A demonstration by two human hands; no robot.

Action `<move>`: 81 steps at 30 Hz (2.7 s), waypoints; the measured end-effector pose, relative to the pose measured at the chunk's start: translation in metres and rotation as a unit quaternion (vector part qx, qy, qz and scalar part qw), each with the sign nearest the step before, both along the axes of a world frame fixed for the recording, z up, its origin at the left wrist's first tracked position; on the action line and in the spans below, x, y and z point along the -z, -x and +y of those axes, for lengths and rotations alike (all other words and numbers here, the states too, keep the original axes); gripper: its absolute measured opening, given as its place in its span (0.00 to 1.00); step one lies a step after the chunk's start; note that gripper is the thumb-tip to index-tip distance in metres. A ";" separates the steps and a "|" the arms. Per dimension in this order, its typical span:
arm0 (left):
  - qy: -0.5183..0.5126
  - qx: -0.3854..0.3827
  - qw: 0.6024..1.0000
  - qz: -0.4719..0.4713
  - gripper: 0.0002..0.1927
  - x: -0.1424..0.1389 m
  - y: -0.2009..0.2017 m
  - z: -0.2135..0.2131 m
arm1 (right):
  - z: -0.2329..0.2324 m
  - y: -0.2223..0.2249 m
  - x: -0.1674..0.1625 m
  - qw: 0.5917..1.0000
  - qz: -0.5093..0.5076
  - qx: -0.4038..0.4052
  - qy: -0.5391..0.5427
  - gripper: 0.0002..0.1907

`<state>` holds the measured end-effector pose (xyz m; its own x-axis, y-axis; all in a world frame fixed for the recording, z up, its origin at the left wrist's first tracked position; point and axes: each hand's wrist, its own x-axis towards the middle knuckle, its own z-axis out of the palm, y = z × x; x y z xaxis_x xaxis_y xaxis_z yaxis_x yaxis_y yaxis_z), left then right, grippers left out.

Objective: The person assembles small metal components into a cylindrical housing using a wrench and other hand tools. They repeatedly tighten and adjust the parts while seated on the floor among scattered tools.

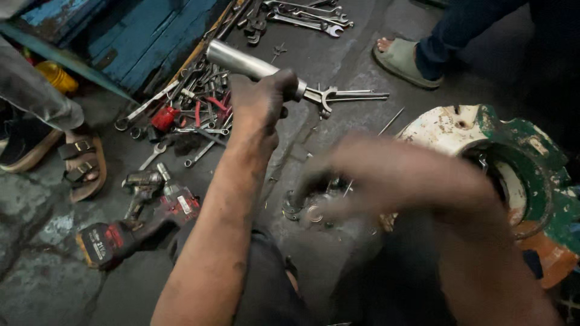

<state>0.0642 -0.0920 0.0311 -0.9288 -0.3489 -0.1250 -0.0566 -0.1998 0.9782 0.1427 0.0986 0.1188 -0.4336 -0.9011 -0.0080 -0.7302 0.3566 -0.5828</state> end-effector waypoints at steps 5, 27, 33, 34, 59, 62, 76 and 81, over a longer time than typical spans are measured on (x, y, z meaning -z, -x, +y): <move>0.030 0.040 0.999 -0.006 0.16 0.005 0.000 0.006 | 0.024 0.064 0.069 0.893 -0.164 0.363 0.208 0.13; -0.118 0.085 0.988 0.046 0.10 0.010 0.016 0.038 | 0.028 0.063 0.086 0.849 -0.109 0.374 0.357 0.16; -0.130 0.126 0.980 0.087 0.11 0.010 0.014 0.045 | 0.022 0.068 0.090 0.829 -0.136 0.399 0.368 0.13; -0.118 0.133 0.979 0.094 0.11 0.010 0.014 0.044 | 0.024 0.068 0.089 0.828 -0.149 0.391 0.373 0.13; -0.145 0.097 0.983 0.052 0.19 -0.011 0.009 0.030 | 0.050 0.065 0.078 0.790 -0.313 0.360 0.384 0.12; -0.155 0.109 0.980 0.062 0.18 -0.009 0.008 0.030 | 0.055 0.067 0.079 0.786 -0.313 0.346 0.406 0.12; -0.170 0.130 0.974 0.075 0.19 -0.010 0.009 0.031 | 0.054 0.064 0.077 0.815 -0.333 0.337 0.335 0.16; -0.234 0.129 0.963 0.043 0.22 -0.016 0.007 0.027 | 0.053 0.068 0.082 0.750 -0.321 0.386 0.431 0.15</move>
<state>0.0576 -0.0650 0.0467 -0.9908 -0.0299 -0.1319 -0.0866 -0.6093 0.7882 0.0744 0.1519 0.0373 -0.9848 -0.1737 0.0024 0.0297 -0.1819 -0.9829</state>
